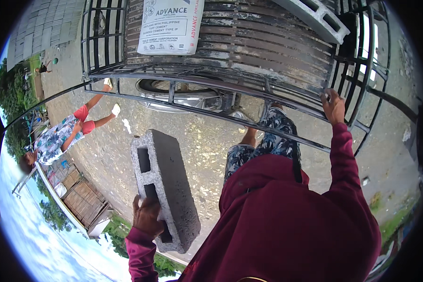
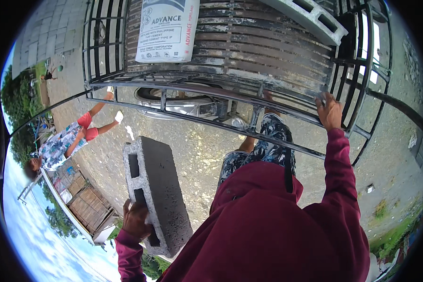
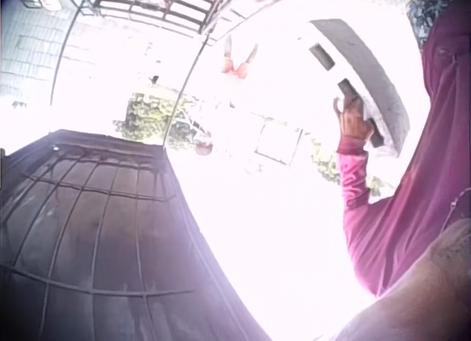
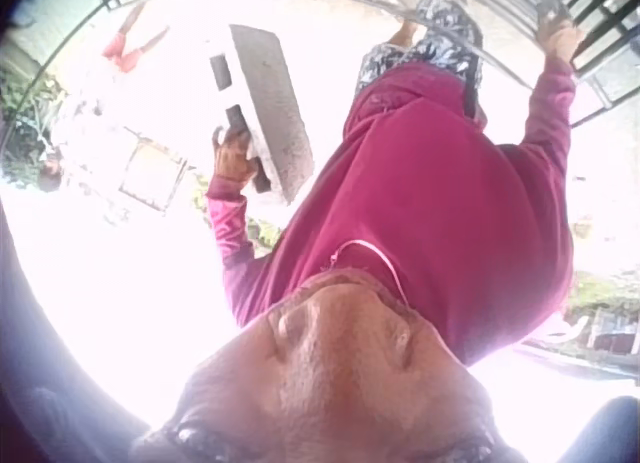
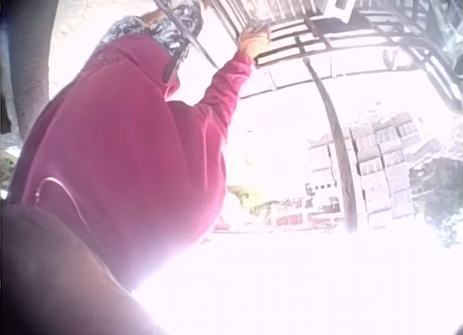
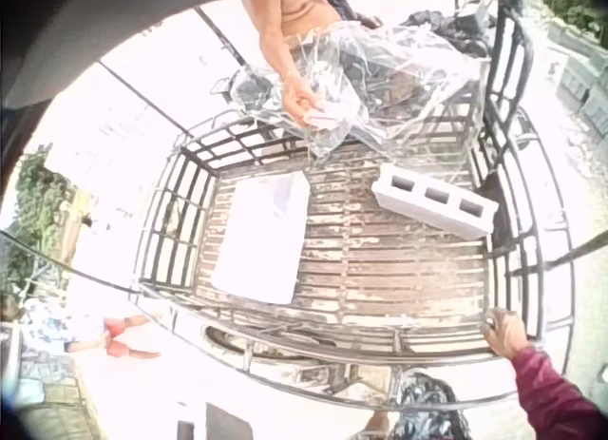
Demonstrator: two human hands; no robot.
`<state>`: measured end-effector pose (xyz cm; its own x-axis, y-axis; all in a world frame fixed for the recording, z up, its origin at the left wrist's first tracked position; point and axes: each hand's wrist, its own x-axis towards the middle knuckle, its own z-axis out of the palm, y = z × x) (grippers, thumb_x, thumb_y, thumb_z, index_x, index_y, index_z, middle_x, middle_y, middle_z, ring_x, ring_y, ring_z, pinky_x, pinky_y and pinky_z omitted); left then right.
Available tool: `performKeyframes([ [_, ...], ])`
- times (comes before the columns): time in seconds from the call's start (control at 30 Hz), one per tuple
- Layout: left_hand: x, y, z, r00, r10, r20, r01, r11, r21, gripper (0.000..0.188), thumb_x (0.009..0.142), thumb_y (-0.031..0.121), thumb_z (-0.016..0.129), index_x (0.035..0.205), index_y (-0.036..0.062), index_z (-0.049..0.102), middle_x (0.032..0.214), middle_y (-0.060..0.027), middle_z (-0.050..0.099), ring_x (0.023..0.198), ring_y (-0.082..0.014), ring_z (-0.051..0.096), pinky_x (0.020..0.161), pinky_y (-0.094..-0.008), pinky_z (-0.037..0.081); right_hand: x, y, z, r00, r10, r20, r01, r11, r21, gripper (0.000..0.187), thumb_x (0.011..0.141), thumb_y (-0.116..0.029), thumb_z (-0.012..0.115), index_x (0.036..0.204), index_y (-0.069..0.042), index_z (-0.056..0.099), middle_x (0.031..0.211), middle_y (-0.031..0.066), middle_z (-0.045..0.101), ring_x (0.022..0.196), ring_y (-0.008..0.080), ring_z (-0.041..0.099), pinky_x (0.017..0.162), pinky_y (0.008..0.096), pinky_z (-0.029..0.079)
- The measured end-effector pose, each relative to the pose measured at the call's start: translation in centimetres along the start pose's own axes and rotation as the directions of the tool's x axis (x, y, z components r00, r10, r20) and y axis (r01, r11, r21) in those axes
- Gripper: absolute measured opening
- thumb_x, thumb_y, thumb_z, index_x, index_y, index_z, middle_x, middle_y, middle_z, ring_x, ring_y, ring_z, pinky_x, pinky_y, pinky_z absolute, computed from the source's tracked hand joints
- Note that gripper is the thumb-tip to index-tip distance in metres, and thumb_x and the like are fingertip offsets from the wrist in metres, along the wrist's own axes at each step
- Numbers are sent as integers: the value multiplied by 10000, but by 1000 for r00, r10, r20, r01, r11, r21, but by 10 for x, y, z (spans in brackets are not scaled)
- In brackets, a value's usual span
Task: The person picks up cinder blocks from a stack by hand, carries them across a yard, and places them into a motorcycle sidecar next to a bag of cement.
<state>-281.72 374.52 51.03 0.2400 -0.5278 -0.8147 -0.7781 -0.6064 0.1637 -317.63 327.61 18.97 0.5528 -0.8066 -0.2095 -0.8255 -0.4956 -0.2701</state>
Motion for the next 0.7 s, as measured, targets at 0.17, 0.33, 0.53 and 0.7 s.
performKeyframes([
  [0.17, 34, 63, -114, 987, 84, -136, -56, 977, 204, 504, 555, 82, 627, 1059, 73, 618, 1064, -105, 637, 1099, -262, 548, 1100, -565, 118, -7, -7, -5, 994, 108, -7, -107, 990, 86, 234, 887, -274, 560, 930, -45, 588, 933, 164, 648, 838, 363, 613, 760, 443, 441],
  [0.33, 127, 124, -209, 945, 316, -80, -264, 885, 383, 429, 580, 38, 617, 1008, 10, 612, 1035, -86, 635, 1141, -219, 512, 1102, -571, 129, -1, -12, -21, 988, 154, 3, -152, 970, 188, 228, 864, -253, 584, 963, -49, 602, 919, 182, 641, 834, 370, 605, 757, 440, 443],
  [0.53, 301, 198, -257, 758, 649, 65, -510, 528, 679, 294, 650, 24, 608, 944, 14, 612, 965, -77, 648, 1152, -184, 490, 1112, -559, 164, 2, 2, -23, 948, 319, -4, -297, 886, 355, 196, 860, -229, 592, 932, -50, 624, 915, 164, 645, 843, 366, 601, 757, 437, 444],
  [0.7, 445, 242, -236, 596, 727, 340, -603, 126, 788, 139, 793, 75, 539, 913, 54, 607, 795, -15, 595, 1079, -143, 499, 1148, -538, 130, 15, -1, -23, 900, 437, -15, -392, 821, 415, 154, 857, -178, 612, 913, -37, 637, 872, 159, 650, 835, 379, 599, 774, 446, 462],
])
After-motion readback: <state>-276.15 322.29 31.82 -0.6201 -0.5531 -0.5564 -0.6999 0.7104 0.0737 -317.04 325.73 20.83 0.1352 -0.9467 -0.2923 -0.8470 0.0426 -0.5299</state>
